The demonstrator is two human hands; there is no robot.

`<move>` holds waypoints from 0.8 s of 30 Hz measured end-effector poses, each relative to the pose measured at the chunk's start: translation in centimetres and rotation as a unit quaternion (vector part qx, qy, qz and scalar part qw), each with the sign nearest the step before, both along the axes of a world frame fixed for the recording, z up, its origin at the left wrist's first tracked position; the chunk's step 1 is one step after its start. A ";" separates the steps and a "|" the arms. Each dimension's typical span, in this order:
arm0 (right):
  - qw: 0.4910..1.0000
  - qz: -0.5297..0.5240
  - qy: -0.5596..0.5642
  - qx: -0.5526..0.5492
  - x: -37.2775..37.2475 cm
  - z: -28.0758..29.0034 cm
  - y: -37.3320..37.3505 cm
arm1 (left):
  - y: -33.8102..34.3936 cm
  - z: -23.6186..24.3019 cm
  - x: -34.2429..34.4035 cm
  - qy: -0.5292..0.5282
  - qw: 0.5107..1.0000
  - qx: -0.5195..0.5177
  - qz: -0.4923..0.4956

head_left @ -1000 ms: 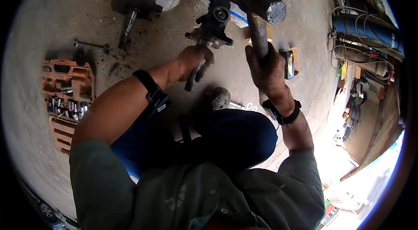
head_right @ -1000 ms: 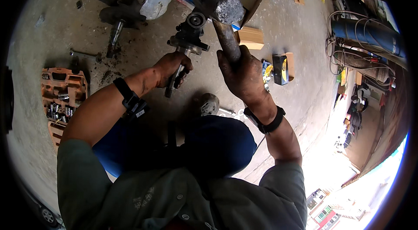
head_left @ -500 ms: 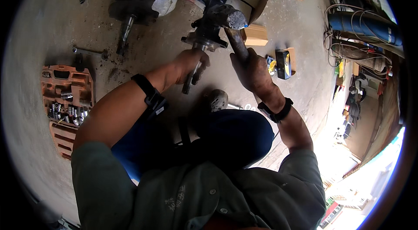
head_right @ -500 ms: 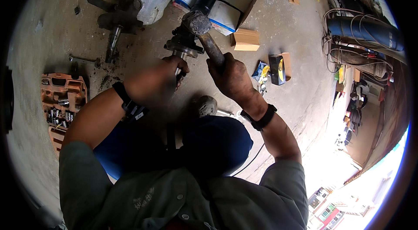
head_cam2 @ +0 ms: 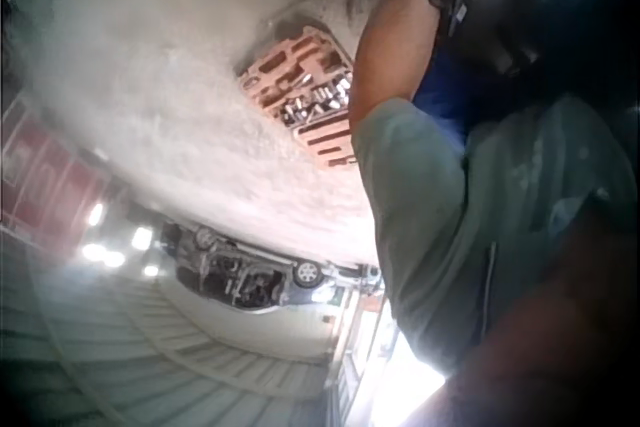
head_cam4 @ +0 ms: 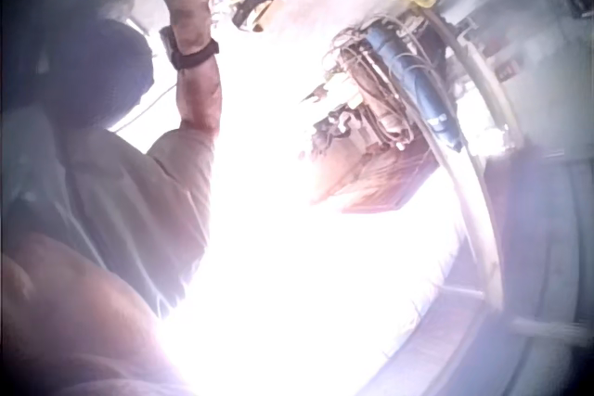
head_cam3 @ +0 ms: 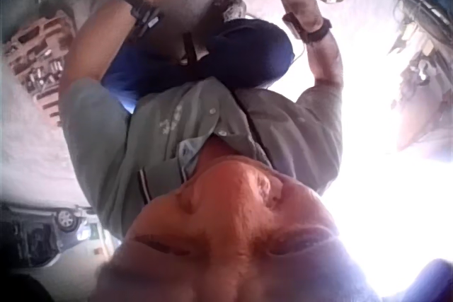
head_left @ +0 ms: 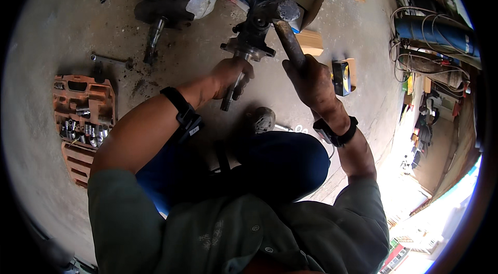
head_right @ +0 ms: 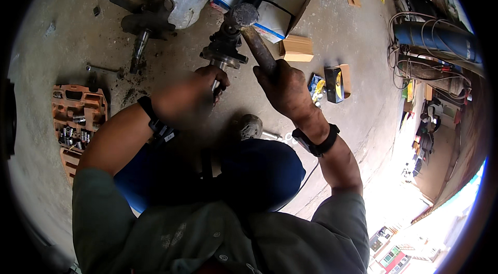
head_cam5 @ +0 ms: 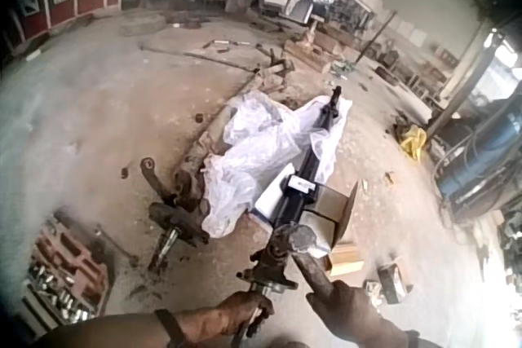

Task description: The person is assembling an automotive steering knuckle on a concrete floor, using a hammer to drive a metal rod into the assembly by hand.

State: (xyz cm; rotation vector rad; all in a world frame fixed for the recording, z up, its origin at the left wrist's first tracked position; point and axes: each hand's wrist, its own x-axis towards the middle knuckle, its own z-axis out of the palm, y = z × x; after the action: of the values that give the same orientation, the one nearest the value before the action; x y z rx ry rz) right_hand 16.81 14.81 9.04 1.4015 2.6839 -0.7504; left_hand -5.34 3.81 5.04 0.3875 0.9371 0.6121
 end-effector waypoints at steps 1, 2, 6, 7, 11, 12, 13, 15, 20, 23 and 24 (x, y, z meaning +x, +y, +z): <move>1.000 -0.005 0.017 0.007 -0.5 0.7 -0.1 | -0.2 -0.3 -0.3 -0.015 1.000 -0.005 0.009; 0.999 -0.013 0.026 0.015 -0.7 1.5 -0.4 | -0.4 -0.9 -0.3 -0.037 0.999 -0.011 0.014; 0.999 0.011 0.034 0.030 1.3 -1.6 -0.3 | 0.7 1.0 0.3 0.045 0.999 -0.007 -0.012; 0.998 0.043 0.028 0.041 0.9 -2.3 -0.2 | 0.4 1.1 0.0 0.068 0.997 0.016 -0.023; 0.999 0.032 -0.001 0.008 0.3 -0.3 0.0 | 0.2 0.9 -0.1 0.062 0.998 0.024 -0.013; 1.000 0.013 0.001 0.027 0.0 0.1 -0.2 | -0.1 0.7 -0.1 0.049 0.999 0.015 -0.009; 1.000 -0.005 0.015 0.026 -0.3 0.7 -0.3 | 0.1 0.2 -0.2 0.033 0.999 0.009 -0.010; 0.998 -0.042 0.042 0.024 -0.6 1.5 -0.5 | 0.1 0.1 0.0 0.046 0.999 0.005 -0.009; 0.999 0.043 0.003 0.007 0.1 -0.6 0.0 | -2.6 -7.1 1.1 0.270 0.830 0.483 0.068; 1.000 0.013 0.006 0.024 0.2 0.4 -0.3 | -3.3 -4.0 0.4 0.321 0.792 0.519 0.007; 0.999 -0.025 0.031 0.015 0.3 0.6 -0.4 | -3.0 -3.1 0.3 0.333 0.803 0.495 -0.010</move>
State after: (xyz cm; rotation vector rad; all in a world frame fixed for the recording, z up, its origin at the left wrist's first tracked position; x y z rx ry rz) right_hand 17.15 14.42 9.59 1.4828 2.7259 -0.7737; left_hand -4.99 0.83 1.96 1.6387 1.2125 0.9503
